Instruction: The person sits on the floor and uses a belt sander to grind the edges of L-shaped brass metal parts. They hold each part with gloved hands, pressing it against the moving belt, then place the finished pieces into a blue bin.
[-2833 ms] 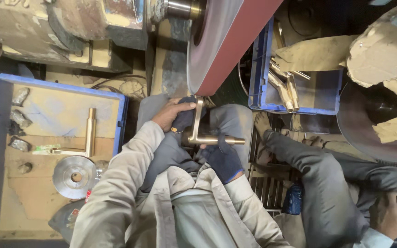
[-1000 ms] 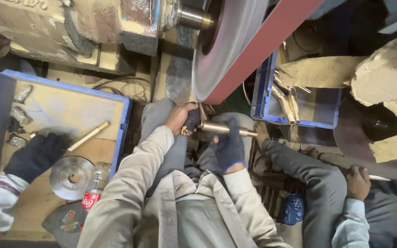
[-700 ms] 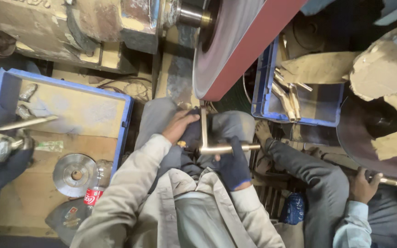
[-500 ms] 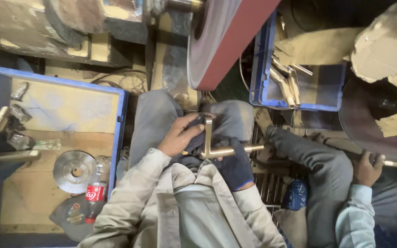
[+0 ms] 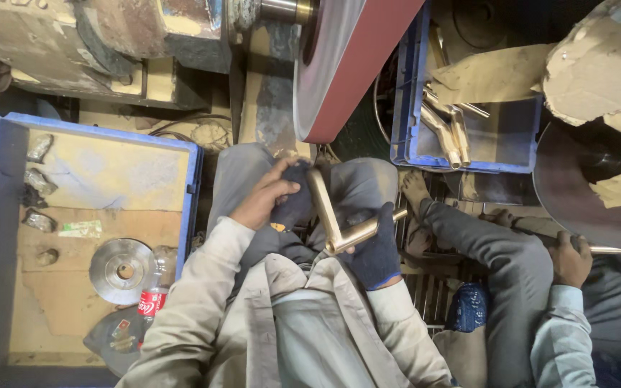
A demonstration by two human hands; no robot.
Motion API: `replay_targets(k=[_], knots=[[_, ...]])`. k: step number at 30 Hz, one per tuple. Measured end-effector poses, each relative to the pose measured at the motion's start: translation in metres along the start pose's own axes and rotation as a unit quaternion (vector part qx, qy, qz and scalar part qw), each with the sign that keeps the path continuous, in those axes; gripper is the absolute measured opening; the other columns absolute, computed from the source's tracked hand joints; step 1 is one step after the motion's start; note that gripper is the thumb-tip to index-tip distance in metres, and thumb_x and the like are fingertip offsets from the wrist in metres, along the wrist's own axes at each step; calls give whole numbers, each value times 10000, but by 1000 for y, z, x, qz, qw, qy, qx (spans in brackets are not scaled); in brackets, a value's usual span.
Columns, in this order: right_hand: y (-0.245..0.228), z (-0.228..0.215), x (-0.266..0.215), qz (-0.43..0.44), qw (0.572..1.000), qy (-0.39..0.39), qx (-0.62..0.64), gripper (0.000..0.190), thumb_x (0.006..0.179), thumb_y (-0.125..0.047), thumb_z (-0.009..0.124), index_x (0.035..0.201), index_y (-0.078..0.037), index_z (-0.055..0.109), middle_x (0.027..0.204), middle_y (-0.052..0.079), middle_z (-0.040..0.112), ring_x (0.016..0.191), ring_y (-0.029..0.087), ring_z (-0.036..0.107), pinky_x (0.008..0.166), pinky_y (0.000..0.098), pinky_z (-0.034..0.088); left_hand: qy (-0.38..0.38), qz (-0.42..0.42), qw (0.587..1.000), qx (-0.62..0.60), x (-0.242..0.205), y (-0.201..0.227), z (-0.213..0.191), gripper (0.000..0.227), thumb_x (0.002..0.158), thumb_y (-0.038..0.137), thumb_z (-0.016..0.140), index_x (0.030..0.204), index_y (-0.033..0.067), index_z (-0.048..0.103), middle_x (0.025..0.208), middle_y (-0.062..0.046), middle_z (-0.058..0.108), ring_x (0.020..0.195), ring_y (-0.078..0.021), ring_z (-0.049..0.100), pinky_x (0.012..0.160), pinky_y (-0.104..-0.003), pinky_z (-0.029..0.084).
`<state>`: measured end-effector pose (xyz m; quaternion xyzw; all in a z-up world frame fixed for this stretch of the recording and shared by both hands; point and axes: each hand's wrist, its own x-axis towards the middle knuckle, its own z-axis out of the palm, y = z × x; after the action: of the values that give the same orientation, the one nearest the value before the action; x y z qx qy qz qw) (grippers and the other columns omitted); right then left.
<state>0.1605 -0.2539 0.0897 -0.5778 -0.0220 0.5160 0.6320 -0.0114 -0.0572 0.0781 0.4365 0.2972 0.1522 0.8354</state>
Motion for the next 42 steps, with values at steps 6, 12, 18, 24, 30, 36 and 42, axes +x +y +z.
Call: replay_targets(k=[6,12,18,24,30,36,42], knots=[[11,-16,-3,31,999,-33,-10,435,933,-564,596,1189,-216,545,828,66,601,747,239,626,708,417,579,-50,-21,993,-108,22,-52,-30,414,962,126,737,1325,-6,586,903,45,551,757,-58,454,675,-204,375],[8,-13,26,102,985,-13,139,618,984,-669,519,1022,-65,646,837,120,659,641,229,560,630,411,496,-1,-108,980,-169,47,-49,-38,281,990,172,694,1187,-23,647,1031,-64,724,872,-135,688,789,-280,565],[-1,-1,57,79,992,10,103,661,909,-751,508,948,-111,664,764,79,644,562,230,555,579,405,483,19,-178,960,-214,61,-33,-36,326,980,245,590,1178,-11,635,1024,-171,746,768,-303,752,658,-390,626],[-7,14,78,106,983,16,147,628,909,-762,532,896,-147,657,722,31,646,536,205,535,560,368,464,13,-164,955,-246,77,-44,-38,355,946,259,577,1177,-1,646,981,-178,747,710,-303,731,590,-371,601],[-8,21,89,109,986,33,125,566,909,-714,580,924,-153,650,753,42,656,560,182,542,562,343,459,48,-126,958,-254,91,-61,-41,279,956,172,636,1162,-16,627,1000,-154,739,773,-246,743,627,-379,625],[-6,25,99,102,986,59,120,519,897,-672,613,925,-154,642,759,38,645,550,185,543,545,336,463,75,-57,966,-239,100,-78,-40,221,952,160,697,1067,-27,677,897,-119,731,666,-207,704,571,-346,603],[-7,32,110,104,982,84,134,500,915,-651,623,923,-151,635,752,37,637,548,187,547,529,320,440,115,-53,965,-232,104,-83,-40,203,952,154,716,1025,-29,667,845,-116,719,631,-198,690,555,-334,582]])
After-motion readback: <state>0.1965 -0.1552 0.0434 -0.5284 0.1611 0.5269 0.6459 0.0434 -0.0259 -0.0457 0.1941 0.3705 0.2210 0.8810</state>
